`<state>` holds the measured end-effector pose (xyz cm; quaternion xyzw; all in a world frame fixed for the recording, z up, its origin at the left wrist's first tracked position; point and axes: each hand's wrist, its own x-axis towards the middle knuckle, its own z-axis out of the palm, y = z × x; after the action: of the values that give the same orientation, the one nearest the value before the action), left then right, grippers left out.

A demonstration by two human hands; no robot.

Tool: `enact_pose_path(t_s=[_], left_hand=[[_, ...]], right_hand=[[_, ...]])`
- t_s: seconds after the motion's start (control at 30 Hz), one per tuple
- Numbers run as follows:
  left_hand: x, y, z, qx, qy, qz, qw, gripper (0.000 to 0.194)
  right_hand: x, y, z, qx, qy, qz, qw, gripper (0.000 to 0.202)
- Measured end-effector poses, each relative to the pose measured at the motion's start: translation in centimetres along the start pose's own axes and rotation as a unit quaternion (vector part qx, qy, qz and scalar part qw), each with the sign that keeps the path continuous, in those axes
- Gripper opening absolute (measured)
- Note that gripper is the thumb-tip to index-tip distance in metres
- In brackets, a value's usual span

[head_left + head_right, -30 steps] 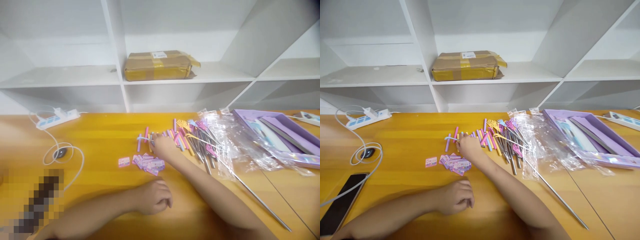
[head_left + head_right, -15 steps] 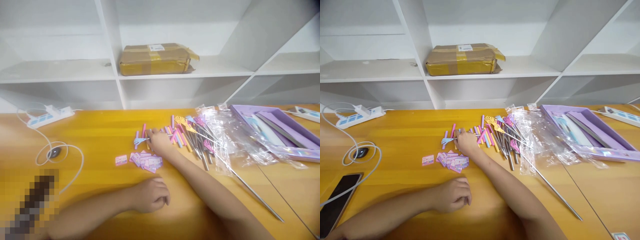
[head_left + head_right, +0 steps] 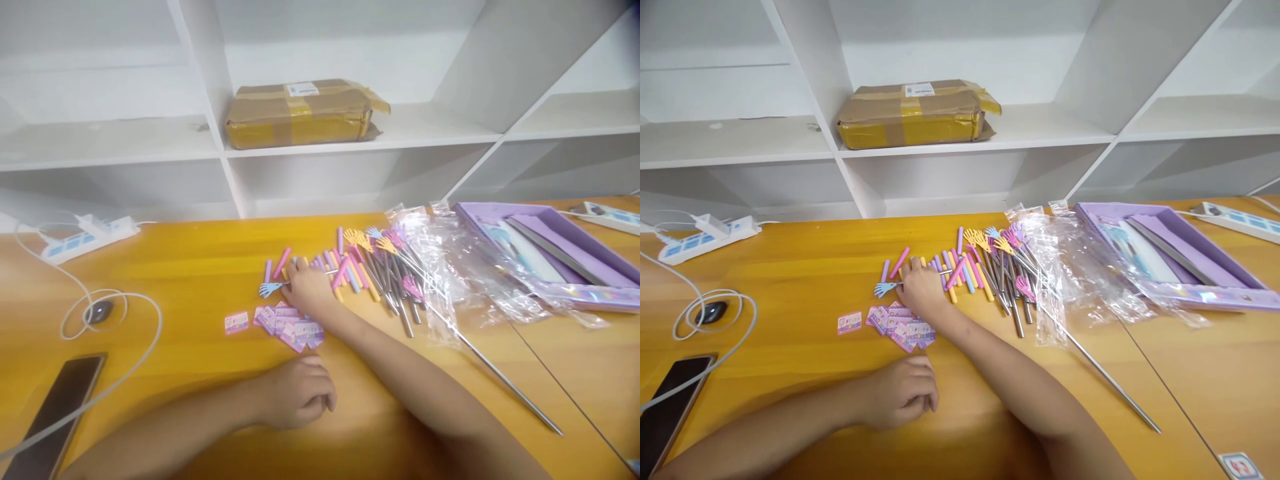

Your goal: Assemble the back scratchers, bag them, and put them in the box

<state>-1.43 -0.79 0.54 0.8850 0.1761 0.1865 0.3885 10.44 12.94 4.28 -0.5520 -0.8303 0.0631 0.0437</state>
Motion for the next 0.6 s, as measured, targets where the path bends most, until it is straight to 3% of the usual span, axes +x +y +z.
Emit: enact_pose_path(t_s=[0.2,0.3,0.37,0.43,0.5,0.57,0.6], left_hand=[[0.1,-0.2,0.0,-0.027,0.009,-0.005,1.000,0.021],[0.1,0.1,-0.5,-0.092,0.037,-0.027,0.995,0.020],[-0.1,0.3,-0.5,-0.205,0.074,-0.072,0.973,0.014],[-0.2,0.5,-0.1,-0.343,0.108,-0.109,0.927,0.009],[-0.3,0.7,0.8,-0.489,0.127,-0.108,0.856,0.023],[-0.3,0.8,1.8,-0.633,0.128,-0.088,0.759,0.034],[-0.2,0.8,2.3,-0.672,0.120,-0.091,0.725,0.039]], right_hand=[[0.1,0.0,-1.5,0.063,0.003,0.026,0.998,0.029],[-0.2,0.9,-3.9,0.112,0.018,0.045,0.992,0.027],[-1.0,1.8,-5.9,0.149,0.028,0.046,0.987,0.025],[-2.9,2.8,-7.6,0.184,0.029,0.035,0.982,0.026],[-5.7,3.5,-8.4,0.247,0.023,0.007,0.969,0.034],[-9.1,3.8,-8.0,0.384,0.010,-0.037,0.923,0.041],[-10.8,3.9,-7.5,0.425,-0.009,-0.053,0.904,0.040]])
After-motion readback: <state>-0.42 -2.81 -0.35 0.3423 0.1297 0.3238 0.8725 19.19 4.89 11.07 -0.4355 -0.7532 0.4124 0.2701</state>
